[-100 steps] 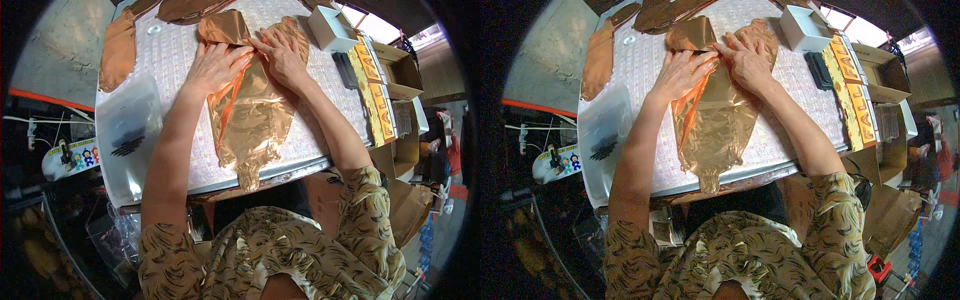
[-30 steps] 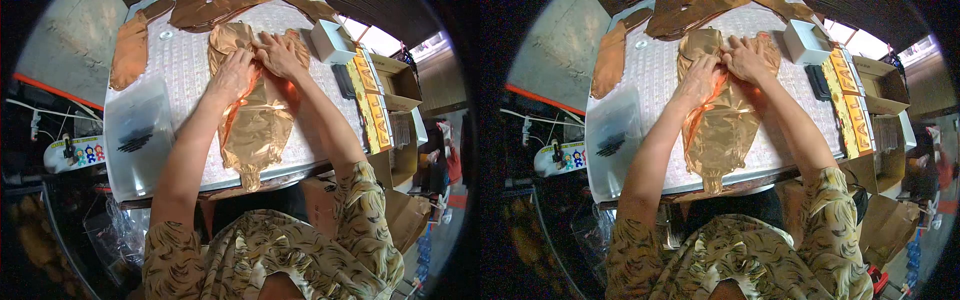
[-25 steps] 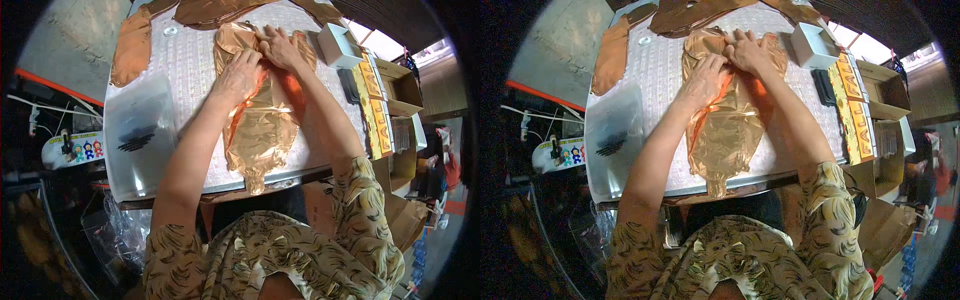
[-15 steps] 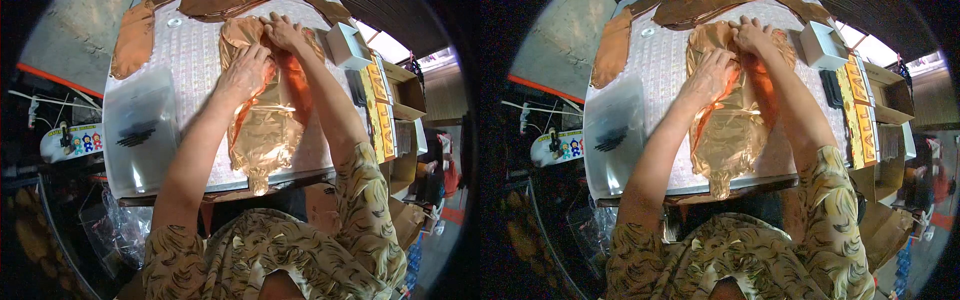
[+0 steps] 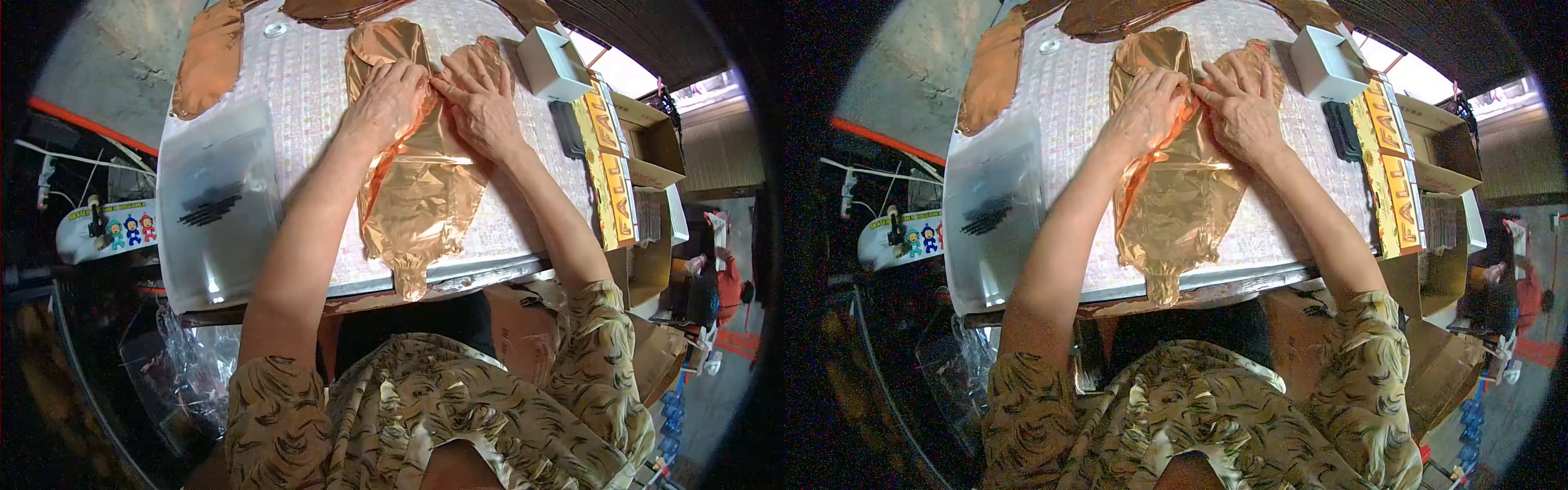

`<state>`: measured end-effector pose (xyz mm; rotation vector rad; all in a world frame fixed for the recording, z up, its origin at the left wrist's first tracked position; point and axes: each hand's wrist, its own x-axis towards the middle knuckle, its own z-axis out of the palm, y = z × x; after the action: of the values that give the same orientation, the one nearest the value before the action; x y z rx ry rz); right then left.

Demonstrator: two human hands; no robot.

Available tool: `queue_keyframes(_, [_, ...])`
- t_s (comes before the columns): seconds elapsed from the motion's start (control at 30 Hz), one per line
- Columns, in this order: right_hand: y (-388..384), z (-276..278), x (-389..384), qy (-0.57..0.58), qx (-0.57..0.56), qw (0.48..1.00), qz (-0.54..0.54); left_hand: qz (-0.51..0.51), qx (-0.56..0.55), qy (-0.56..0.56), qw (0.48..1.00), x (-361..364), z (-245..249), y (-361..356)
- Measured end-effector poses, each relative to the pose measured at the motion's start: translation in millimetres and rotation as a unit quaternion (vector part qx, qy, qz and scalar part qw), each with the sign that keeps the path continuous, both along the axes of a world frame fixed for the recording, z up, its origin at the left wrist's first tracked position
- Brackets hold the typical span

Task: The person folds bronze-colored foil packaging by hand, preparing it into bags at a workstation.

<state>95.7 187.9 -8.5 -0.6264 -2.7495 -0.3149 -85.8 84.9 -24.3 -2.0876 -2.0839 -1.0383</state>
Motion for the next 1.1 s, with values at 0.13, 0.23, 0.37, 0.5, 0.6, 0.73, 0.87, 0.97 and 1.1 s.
queue_keyframes(0.13, [2.4,-2.3,-0.1,0.0,0.052,0.999,0.005,-0.012,0.025,0.011,1.0,-2.5,-3.0,-0.1])
queue_keyframes(0.23, [-2.7,2.4,-1.6,-0.023,0.073,0.997,0.005,-0.025,0.061,0.032,0.997,-4.0,-9.4,1.7])
queue_keyframes(0.37, [0.8,-7.2,-0.3,0.019,0.062,0.998,0.024,-0.019,0.066,0.049,0.996,-4.8,-13.5,2.4])
queue_keyframes(0.5, [1.2,-11.9,1.4,0.049,0.02,0.998,-0.021,-0.019,0.071,0.039,0.997,-4.4,-13.8,2.4])
queue_keyframes(0.6, [1.0,-14.3,2.1,0.049,0.012,0.999,-0.016,-0.02,0.062,0.051,0.997,-4.8,-14.2,2.7])
queue_keyframes(0.73, [-3.8,-11.8,0.7,0.053,0.007,0.999,0.002,-0.01,0.052,0.043,0.998,-3.9,-14.6,2.0])
queue_keyframes(0.87, [-3.0,-10.3,1.3,0.027,0.041,0.999,0.002,-0.02,0.044,0.036,0.998,-4.9,-14.2,2.8])
queue_keyframes(0.97, [-3.3,-10.8,1.5,0.017,0.038,0.999,0.004,-0.019,0.037,0.036,0.998,-3.3,-12.3,1.8])
queue_keyframes(1.1, [-2.4,-8.3,1.3,0.007,0.036,0.999,0.021,0.002,0.08,0.045,0.996,-1.4,-14.3,4.2])
